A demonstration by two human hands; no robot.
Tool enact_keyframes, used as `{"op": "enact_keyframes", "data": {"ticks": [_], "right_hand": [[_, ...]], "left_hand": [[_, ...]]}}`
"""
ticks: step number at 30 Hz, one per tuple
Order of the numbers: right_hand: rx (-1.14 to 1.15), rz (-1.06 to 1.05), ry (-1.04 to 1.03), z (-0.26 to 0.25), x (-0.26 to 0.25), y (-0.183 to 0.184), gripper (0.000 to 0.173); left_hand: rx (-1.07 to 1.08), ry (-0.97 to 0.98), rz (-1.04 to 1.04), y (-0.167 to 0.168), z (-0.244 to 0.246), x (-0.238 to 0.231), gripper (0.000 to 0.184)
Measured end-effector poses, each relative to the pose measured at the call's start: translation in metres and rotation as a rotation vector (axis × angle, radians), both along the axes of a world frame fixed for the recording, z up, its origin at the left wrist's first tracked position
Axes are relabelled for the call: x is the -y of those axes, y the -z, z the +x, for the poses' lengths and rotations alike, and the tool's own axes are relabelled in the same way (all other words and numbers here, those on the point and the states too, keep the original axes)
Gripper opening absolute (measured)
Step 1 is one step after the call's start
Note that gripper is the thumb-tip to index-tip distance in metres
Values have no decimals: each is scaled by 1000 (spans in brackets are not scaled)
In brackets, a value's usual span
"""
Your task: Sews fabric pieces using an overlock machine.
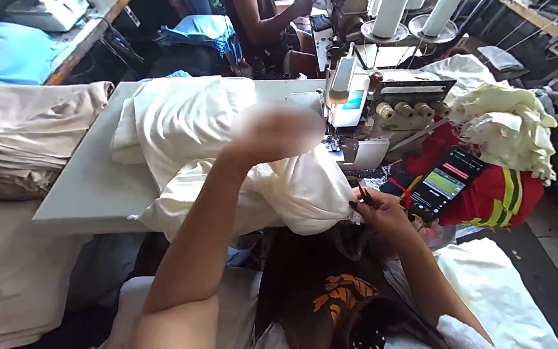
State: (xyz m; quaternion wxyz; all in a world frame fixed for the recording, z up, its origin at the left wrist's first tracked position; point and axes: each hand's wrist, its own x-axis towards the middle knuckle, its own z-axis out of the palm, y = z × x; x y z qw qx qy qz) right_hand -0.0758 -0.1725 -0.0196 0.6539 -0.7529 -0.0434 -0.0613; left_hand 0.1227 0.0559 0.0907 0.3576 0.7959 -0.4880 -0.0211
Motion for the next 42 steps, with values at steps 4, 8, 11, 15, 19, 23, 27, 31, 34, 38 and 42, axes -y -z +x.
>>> {"op": "enact_keyframes", "data": {"ticks": [4, 8, 11, 15, 19, 23, 27, 31, 34, 38, 42], "right_hand": [[-179, 156, 89, -4, 3, 8, 12], [-253, 232, 102, -9, 2, 26, 9], [-299, 301, 99, -8, -2, 28, 6], [-275, 363, 134, 0, -7, 24, 4], [-234, 330, 127, 3, -10, 26, 6], [-184, 256, 133, 5, -16, 31, 9], [-147, 221, 157, 7, -20, 32, 11], [-162, 196, 193, 6, -20, 35, 13], [-182, 102, 167, 0, -16, 42, 17], [-233, 42, 121, -11, -8, 51, 18], [-312, 76, 100, -10, -4, 48, 18]], "left_hand": [[-72, -156, 89, 29, 23, 39, 11], [-178, -266, 267, 53, 32, 54, 16], [-211, -315, 283, 56, 37, 63, 18], [-172, -382, 229, 64, 45, 73, 19], [-130, -383, 107, 76, 48, 78, 27], [-98, -377, 63, 82, 53, 77, 25], [-89, -347, 47, 82, 58, 77, 22], [-33, -365, 27, 82, 54, 75, 21], [39, -379, -86, 83, 35, 49, 34], [-259, -333, 90, 112, -20, -40, 99], [50, -326, 339, 124, -60, -106, 63]]}}
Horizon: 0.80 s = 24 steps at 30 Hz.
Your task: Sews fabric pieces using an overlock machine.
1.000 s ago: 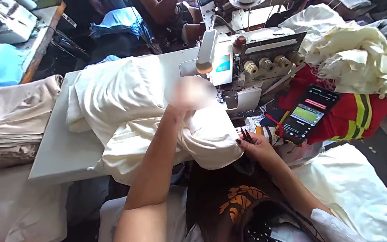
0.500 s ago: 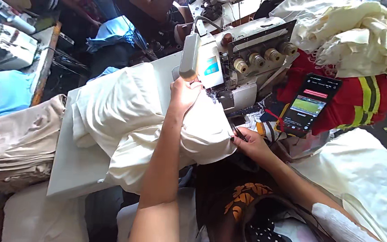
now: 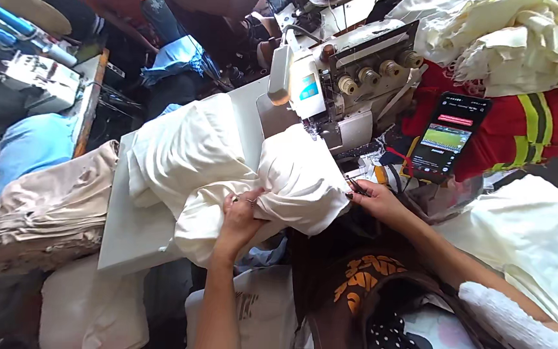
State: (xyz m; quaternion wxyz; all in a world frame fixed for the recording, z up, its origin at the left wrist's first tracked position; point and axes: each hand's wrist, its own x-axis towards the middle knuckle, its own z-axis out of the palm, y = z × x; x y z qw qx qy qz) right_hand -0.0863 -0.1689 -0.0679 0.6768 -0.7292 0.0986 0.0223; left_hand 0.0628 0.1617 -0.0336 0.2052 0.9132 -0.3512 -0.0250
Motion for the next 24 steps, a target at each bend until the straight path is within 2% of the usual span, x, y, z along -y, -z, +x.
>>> {"op": "enact_keyframes", "data": {"ticks": [1, 2, 5, 6, 7, 9, 11, 12, 14, 17, 20, 24], "right_hand": [[-12, 5, -13, 2, -1, 0, 18], [-16, 14, -36, 5, -3, 0, 17], [0, 46, -82, 9, -18, 2, 15], [30, 29, -63, 9, -23, 4, 16], [68, -12, -30, 8, -25, 6, 22], [159, -149, 48, 1, -21, 11, 33], [222, -341, 140, -7, -11, 19, 31], [224, -445, 159, -13, -5, 23, 28], [111, -622, 24, -29, 4, 27, 24], [-176, -848, -313, -39, -1, 30, 24], [-362, -1084, -400, -36, -16, 41, 22], [-562, -1201, -524, -27, -28, 66, 22]], "left_hand": [[167, -28, 8, -6, -6, -7, 39], [306, -103, -13, -16, -11, -9, 27], [688, -303, -92, -34, -12, -5, 26], [756, -339, -89, -34, -9, -1, 28], [744, -360, -57, -34, -6, 3, 31], [517, -366, 9, -23, -5, 9, 46], [271, -407, 57, 9, -4, 11, 67], [220, -438, 85, 26, -5, 11, 68], [309, -504, 98, 53, -10, 13, 59], [479, -562, 82, 63, -12, 19, 48], [474, -603, 113, 68, -13, 21, 49], [507, -602, 132, 73, -12, 20, 50]]}}
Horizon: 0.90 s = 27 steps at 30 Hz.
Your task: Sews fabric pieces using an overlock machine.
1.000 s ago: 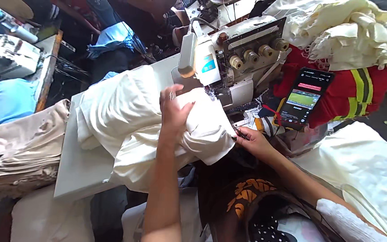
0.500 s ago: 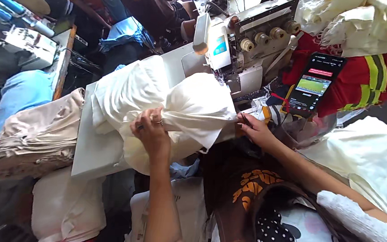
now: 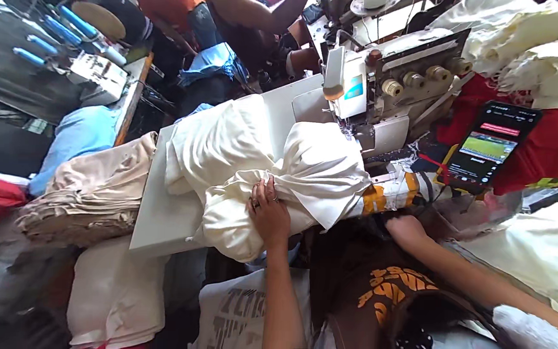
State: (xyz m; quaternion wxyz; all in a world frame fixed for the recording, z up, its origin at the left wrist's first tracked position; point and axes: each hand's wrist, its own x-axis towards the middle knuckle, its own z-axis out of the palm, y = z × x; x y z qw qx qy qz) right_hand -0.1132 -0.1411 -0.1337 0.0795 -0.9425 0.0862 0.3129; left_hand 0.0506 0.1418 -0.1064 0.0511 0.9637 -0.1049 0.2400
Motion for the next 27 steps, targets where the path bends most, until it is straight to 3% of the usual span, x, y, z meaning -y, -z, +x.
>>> {"op": "enact_keyframes", "data": {"ticks": [7, 14, 20, 27], "right_hand": [[15, 52, 27, -2, 5, -3, 18], [362, 265, 215, -21, 15, -15, 30], [519, 428, 344, -32, 22, -6, 15], [659, 573, 487, -44, 29, -16, 14]], "left_hand": [[32, 0, 2, 1, -1, 2, 48], [-72, 27, -42, -5, -5, -1, 50], [-149, 10, -65, -6, -5, -3, 53], [-183, 17, -181, -14, -11, -1, 55]]}}
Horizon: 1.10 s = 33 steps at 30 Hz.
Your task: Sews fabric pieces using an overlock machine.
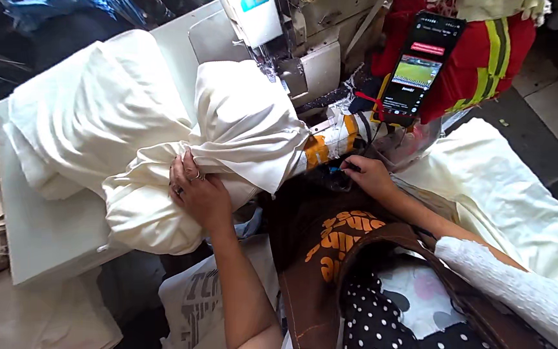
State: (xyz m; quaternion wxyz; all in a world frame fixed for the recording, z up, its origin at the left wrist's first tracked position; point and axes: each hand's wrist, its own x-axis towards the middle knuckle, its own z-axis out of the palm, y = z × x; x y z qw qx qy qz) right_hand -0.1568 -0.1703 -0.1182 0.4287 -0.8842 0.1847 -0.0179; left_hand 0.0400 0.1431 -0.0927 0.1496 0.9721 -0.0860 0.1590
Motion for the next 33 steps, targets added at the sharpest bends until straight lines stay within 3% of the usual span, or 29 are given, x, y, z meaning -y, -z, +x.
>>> {"op": "enact_keyframes", "data": {"ticks": [4, 7, 10, 16, 20, 24, 28, 33], "right_hand": [[93, 121, 72, -5, 1, -1, 14], [45, 432, 137, -4, -1, -18, 13], [67, 683, 101, -3, -7, -41, 23], [81, 770, -56, 6, -17, -66, 42], [247, 609, -280, 8, -10, -66, 53], [244, 260, -585, 17, -8, -78, 57], [226, 19, -718, 30, -10, -83, 65], [253, -99, -754, 41, -17, -87, 68]], "left_hand": [[158, -6, -275, -8, -28, 21, 58], [224, 171, -380, -10, -63, 43, 45], [160, 480, -431, -11, -90, 69, 29], [-176, 824, -776, -10, -99, 94, 27], [-788, 602, -1037, -21, -93, 81, 21], [-1278, 516, -1141, -21, -97, 77, 25], [-1362, 540, -1173, -32, -102, 84, 10], [-1274, 510, -1108, -33, -99, 87, 11]]}}
